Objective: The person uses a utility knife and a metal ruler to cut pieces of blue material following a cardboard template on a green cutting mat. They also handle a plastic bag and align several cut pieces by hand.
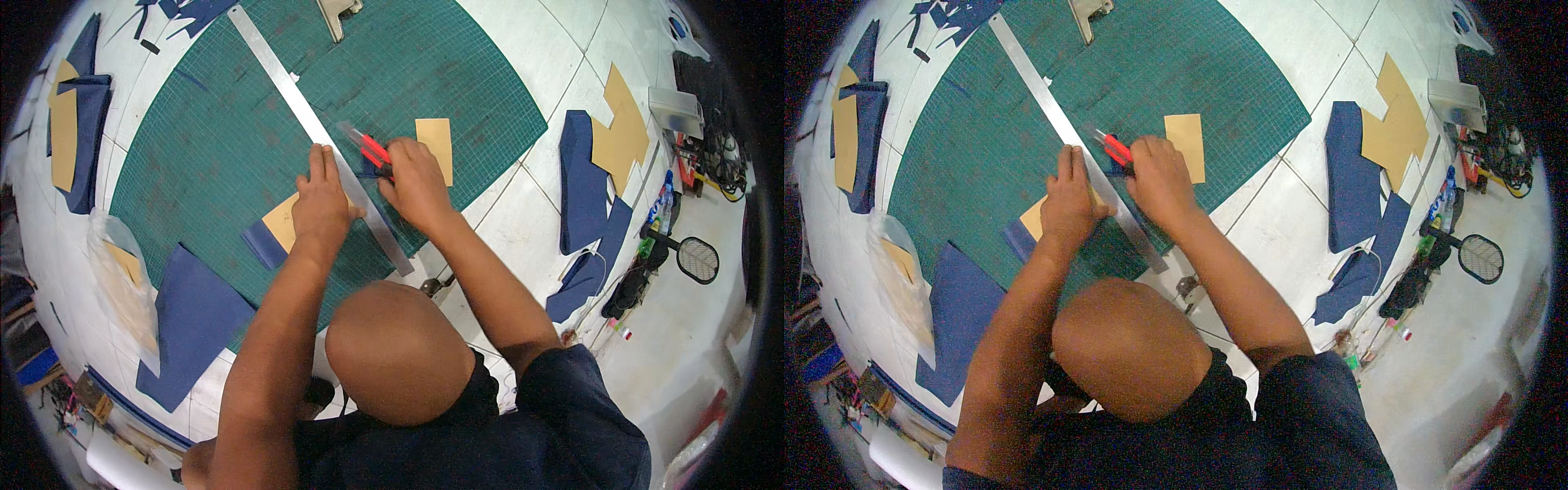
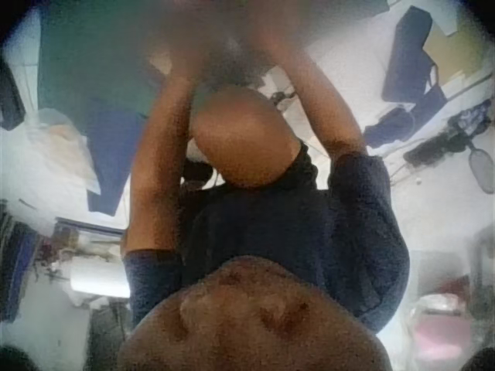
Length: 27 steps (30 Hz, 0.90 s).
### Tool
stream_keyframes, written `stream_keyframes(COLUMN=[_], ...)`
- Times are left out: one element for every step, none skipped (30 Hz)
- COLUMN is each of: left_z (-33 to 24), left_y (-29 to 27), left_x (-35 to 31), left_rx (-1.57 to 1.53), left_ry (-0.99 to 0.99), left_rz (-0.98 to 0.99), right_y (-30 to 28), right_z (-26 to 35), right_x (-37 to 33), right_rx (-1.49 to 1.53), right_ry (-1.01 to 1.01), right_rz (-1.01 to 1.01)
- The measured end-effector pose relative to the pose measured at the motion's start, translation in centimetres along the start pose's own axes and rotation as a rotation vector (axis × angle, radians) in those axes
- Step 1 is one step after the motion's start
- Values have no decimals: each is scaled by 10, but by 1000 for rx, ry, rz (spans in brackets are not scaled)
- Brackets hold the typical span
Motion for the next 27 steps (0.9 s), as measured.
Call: stream_keyframes(left_z=[1,1,2,3,3,3,3,2,2,1,3,6,6,6,4,4,5,8,6,4,4,12,24,30,34,36,36], left_y=[0,0,0,0,-1,-2,-2,-2,-2,-1,1,3,5,5,5,5,4,2,0,-3,-3,0,9,15,18,18,15], left_x=[1,-1,-2,-5,-6,-6,-7,-6,-6,-6,-8,-10,-9,-7,-7,-10,-11,-12,-14,-17,-20,-23,-26,-28,-31,-33,-32], left_rx=[1,0,-2,-5,-12,-19,-17,-13,-10,-13,-14,-12,-10,-7,-3,-22,-35,-46,-49,-47,-42,1,35,61,71,80,81], left_ry=[8,6,5,2,3,3,1,0,0,17,25,32,36,44,55,43,33,17,31,42,54,131,210,301,349,399,448], left_rz=[-11,-22,-33,-29,-31,-32,-34,-35,-39,-57,-72,-89,-96,-102,-107,-111,-115,-120,-105,-90,-69,-101,-131,-153,-180,-212,-244], right_y=[3,6,10,13,16,19,21,21,19,16,4,-11,-33,-50,-55,-61,-62,-49,-31,-15,0,20,23,25,35,39,37], right_z=[1,0,-1,-2,-5,-8,-12,-18,-24,-31,-36,-32,-27,-28,-28,-29,-30,-27,-25,-24,-19,-6,-1,-4,-10,-12,-14], right_x=[6,6,6,5,7,9,12,19,30,42,62,85,105,113,110,105,101,84,52,17,-19,-77,-99,-111,-122,-127,-127], right_rx=[-38,-37,-37,-38,-53,-69,-84,-33,18,69,344,621,879,1128,995,863,736,598,457,294,309,182,83,96,113,126,187], right_ry=[-7,-19,-30,-43,-36,-31,-25,34,93,152,362,570,529,475,466,458,452,441,431,365,398,339,307,284,257,227,313], right_rz=[85,106,128,150,161,172,183,184,182,180,200,221,-61,-352,-312,-275,-242,-145,-52,-20,163,251,308,267,227,182,191])
Point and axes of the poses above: each hand's wrist, its own x-axis towards the middle knuckle, its own y-axis out of the palm, z = x × y, the point moved 4 cm from there along x, towards the middle knuckle, and after that the axes turned 10 degrees about y, right-handed, at the moved point
